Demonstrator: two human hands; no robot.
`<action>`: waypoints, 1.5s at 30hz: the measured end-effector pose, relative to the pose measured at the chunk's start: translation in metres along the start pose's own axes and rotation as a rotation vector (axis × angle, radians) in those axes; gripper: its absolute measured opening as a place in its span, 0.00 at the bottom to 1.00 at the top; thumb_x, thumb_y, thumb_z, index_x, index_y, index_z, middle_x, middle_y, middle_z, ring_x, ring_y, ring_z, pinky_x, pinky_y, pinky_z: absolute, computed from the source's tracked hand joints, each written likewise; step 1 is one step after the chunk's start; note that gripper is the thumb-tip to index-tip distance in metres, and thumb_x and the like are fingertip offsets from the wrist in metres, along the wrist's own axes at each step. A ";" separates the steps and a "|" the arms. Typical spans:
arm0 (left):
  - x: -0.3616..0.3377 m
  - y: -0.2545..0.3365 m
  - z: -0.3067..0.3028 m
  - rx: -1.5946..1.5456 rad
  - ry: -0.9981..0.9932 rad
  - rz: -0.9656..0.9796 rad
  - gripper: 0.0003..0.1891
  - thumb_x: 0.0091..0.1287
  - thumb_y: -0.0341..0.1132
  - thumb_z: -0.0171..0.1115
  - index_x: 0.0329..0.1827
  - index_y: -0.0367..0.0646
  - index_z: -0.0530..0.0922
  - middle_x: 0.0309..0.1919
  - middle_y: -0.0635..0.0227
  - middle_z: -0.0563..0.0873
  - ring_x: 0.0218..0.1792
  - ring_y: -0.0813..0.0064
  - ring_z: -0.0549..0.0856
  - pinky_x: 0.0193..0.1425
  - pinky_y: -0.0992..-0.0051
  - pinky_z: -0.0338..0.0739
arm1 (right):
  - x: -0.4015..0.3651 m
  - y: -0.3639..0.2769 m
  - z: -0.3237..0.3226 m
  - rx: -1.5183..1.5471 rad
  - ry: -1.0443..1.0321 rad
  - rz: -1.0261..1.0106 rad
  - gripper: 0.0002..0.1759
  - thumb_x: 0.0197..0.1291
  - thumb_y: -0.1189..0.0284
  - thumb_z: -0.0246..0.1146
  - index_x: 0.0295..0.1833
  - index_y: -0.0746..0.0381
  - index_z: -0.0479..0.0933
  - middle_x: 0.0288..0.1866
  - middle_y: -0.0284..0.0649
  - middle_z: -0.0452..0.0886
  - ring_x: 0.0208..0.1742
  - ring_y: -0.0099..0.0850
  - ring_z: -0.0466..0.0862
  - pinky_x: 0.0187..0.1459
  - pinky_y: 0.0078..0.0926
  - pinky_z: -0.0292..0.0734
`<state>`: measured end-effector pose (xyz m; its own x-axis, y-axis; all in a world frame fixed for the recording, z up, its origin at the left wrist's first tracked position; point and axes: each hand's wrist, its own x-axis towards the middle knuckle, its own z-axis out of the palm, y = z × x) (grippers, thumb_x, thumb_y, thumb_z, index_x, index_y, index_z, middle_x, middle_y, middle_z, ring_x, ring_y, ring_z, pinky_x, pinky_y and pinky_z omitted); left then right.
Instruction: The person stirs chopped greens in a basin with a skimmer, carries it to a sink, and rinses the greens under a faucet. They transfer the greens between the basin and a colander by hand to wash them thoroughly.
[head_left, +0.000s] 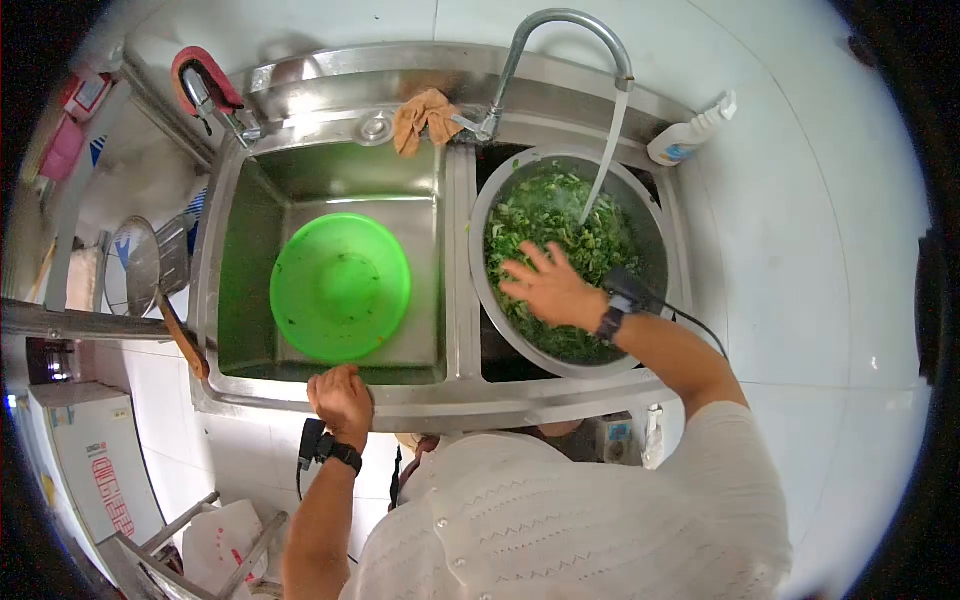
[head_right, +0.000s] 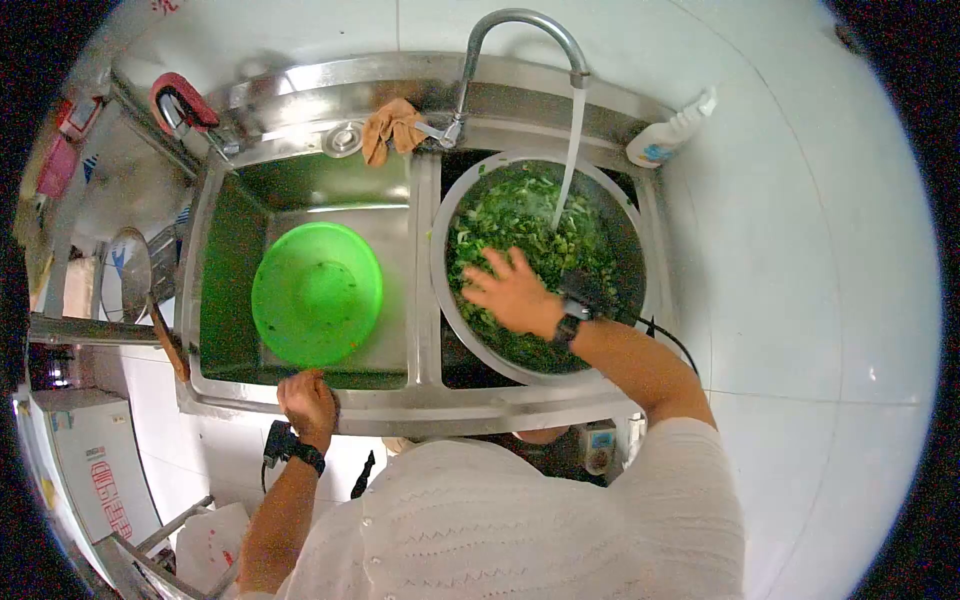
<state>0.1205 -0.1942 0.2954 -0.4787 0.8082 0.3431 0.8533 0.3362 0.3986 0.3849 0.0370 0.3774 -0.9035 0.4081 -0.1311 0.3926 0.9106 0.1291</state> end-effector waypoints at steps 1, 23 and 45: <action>0.001 0.001 0.001 0.012 0.014 0.003 0.03 0.46 0.27 0.53 0.23 0.43 0.76 0.25 0.67 0.80 0.33 0.67 0.76 0.48 0.67 0.63 | 0.010 -0.003 0.018 -0.081 -0.115 -0.055 0.27 0.43 0.74 0.57 0.54 0.51 0.68 0.61 0.40 0.58 0.64 0.49 0.51 0.56 0.58 0.51; 0.001 0.002 0.004 0.039 0.013 -0.008 0.04 0.46 0.25 0.53 0.22 0.42 0.76 0.23 0.66 0.79 0.32 0.67 0.76 0.48 0.67 0.64 | -0.052 0.129 0.075 0.518 -0.586 0.888 0.43 0.49 0.44 0.50 0.65 0.59 0.50 0.64 0.57 0.50 0.61 0.49 0.60 0.58 0.41 0.59; 0.000 0.004 0.000 0.029 -0.033 0.043 0.04 0.46 0.28 0.52 0.24 0.45 0.76 0.24 0.68 0.80 0.32 0.67 0.76 0.45 0.67 0.64 | 0.009 -0.008 0.067 1.824 0.197 1.245 0.52 0.49 0.66 0.62 0.65 0.66 0.30 0.66 0.55 0.44 0.63 0.46 0.55 0.53 0.45 0.63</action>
<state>0.1237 -0.1929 0.2967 -0.4346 0.8377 0.3307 0.8788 0.3141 0.3593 0.3854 0.0373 0.3093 -0.0982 0.7552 -0.6481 0.1946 -0.6241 -0.7567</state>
